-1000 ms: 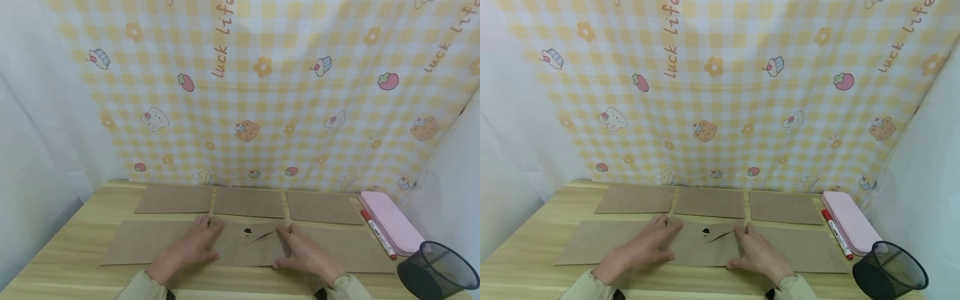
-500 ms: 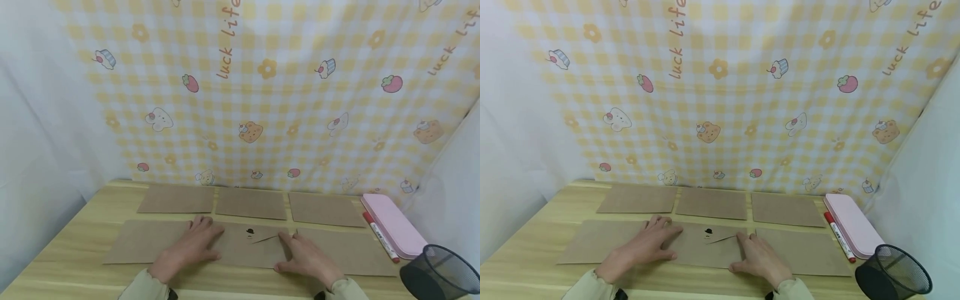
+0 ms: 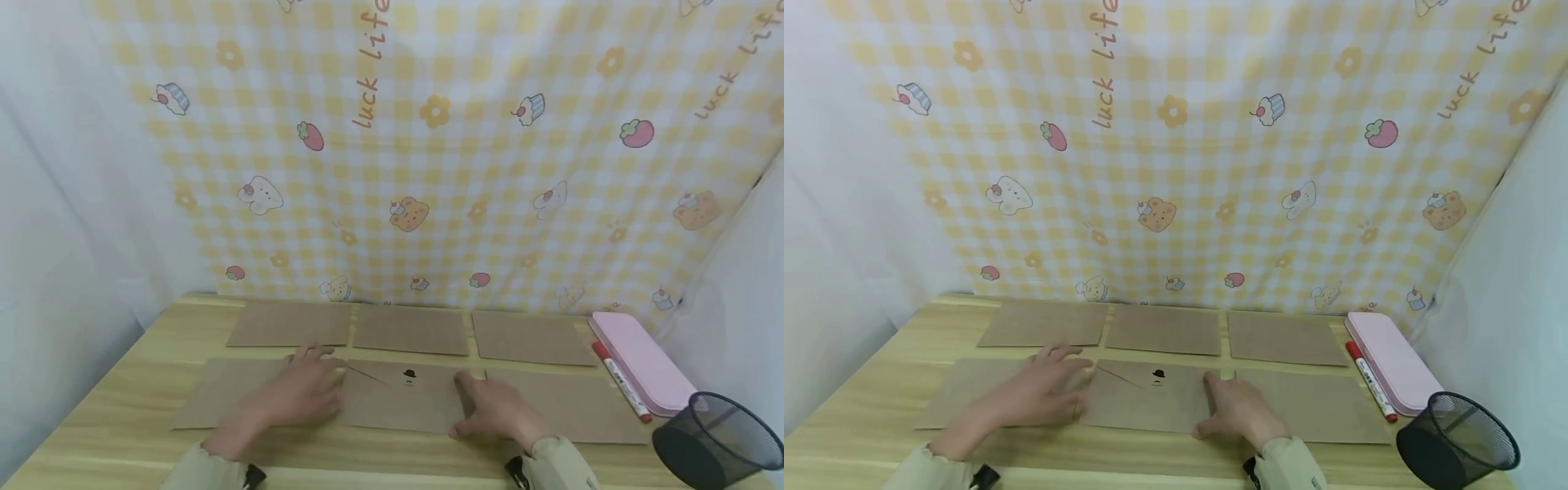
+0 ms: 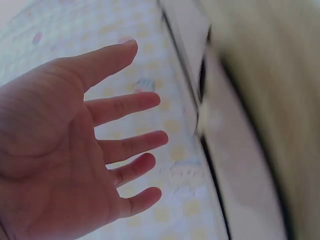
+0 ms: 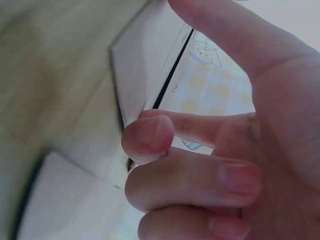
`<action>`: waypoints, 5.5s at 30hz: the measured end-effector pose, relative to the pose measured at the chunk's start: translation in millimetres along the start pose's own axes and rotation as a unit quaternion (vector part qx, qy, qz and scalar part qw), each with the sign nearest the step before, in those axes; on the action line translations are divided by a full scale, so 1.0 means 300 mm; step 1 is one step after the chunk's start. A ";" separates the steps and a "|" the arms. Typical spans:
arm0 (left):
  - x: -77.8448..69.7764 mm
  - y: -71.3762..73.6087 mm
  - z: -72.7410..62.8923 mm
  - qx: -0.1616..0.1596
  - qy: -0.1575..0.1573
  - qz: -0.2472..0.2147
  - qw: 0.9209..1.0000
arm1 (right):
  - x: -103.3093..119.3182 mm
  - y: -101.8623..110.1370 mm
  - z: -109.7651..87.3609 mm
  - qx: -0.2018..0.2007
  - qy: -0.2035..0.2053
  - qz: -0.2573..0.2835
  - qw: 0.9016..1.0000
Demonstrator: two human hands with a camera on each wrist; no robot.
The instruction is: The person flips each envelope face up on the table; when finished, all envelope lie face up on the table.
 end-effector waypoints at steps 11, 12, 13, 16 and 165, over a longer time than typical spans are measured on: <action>0.149 0.106 -0.117 -0.023 -0.005 0.014 1.000 | -0.016 0.018 0.002 0.001 -0.028 -0.017 0.999; 0.171 0.112 -0.130 -0.023 0.001 0.015 1.000 | -0.016 0.019 0.003 0.001 -0.028 -0.017 0.999; 0.196 0.118 -0.143 -0.022 0.008 0.018 1.000 | -0.013 0.020 0.004 0.001 -0.027 -0.017 1.000; 0.261 0.143 -0.182 -0.026 0.028 0.034 0.999 | -0.001 0.018 0.010 0.005 -0.022 -0.010 1.000; 0.437 0.218 -0.284 -0.093 0.123 0.033 0.988 | 0.631 -0.235 0.250 -0.065 0.113 -0.041 0.991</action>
Point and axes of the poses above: each hand's wrist, its own z-axis towards the middle knuckle, its own y-axis out of the back of the hand, x = y × z, the point moved 7 cm from there along z, towards the middle knuckle, and after that the axes turned 6 degrees about -x, right-handed, at the moved point
